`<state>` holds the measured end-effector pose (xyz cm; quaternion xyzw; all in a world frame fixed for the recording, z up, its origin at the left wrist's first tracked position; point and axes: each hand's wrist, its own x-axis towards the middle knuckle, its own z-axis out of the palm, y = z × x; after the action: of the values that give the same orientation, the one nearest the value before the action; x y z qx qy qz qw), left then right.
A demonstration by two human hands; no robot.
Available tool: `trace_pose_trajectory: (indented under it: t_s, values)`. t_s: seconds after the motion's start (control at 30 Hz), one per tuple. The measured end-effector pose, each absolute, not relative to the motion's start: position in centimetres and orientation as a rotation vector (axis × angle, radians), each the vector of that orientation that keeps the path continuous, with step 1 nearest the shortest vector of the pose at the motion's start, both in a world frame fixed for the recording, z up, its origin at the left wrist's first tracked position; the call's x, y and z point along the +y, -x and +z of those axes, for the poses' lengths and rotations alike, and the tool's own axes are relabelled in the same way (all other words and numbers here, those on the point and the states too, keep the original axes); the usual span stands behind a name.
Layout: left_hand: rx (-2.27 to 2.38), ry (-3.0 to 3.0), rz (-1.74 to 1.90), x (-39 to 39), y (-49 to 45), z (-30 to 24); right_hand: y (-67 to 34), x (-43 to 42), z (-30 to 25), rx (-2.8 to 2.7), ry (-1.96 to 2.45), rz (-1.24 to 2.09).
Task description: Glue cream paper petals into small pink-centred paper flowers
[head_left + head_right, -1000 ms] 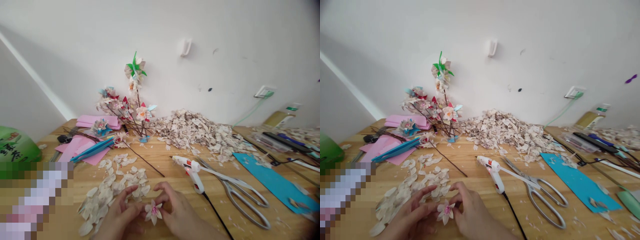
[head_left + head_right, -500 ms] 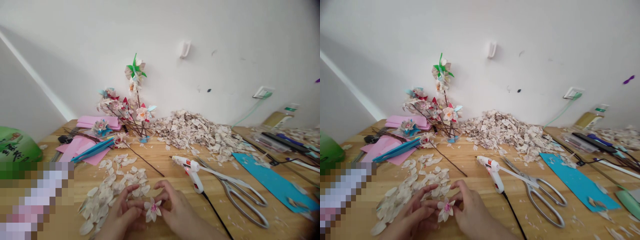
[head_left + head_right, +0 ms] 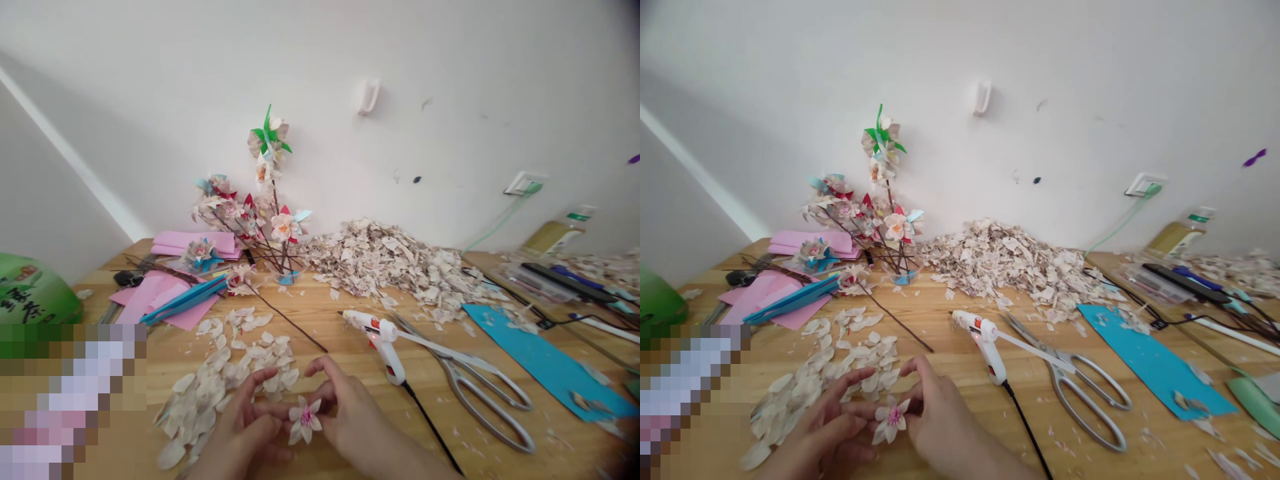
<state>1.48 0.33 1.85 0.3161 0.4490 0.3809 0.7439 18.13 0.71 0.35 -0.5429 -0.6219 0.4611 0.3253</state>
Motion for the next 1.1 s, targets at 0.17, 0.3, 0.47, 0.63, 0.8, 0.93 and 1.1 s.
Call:
trace_pose_trajectory:
  t_s: [0.17,0.3,0.47,0.63,0.8,0.93,1.1]
  values:
    - [0.981,-0.717,0.798,0.4,-1.4,1.7,-18.2,0.7,0.4,-1.656,1.44,1.186]
    - [0.941,-0.741,0.828,0.5,-1.3,0.7,-18.2,0.9,0.3,-1.649,1.435,1.186]
    - [0.885,-0.768,0.884,0.6,-1.4,-0.4,-18.2,1.2,-0.1,-1.623,1.41,1.142]
    - [0.825,-0.776,0.879,0.5,-1.6,0.0,-18.2,1.1,-0.3,-1.572,1.373,1.199]
    - [0.852,-0.712,0.845,0.5,-1.5,1.1,-18.2,1.0,-0.2,-1.502,1.374,1.293]
    - [0.847,-0.676,0.844,0.5,-1.5,1.3,-18.1,1.2,-0.5,-1.456,1.386,1.286]
    - [0.86,-0.589,0.851,0.5,-1.4,1.3,-18.3,1.6,-0.9,-1.419,1.367,1.271]
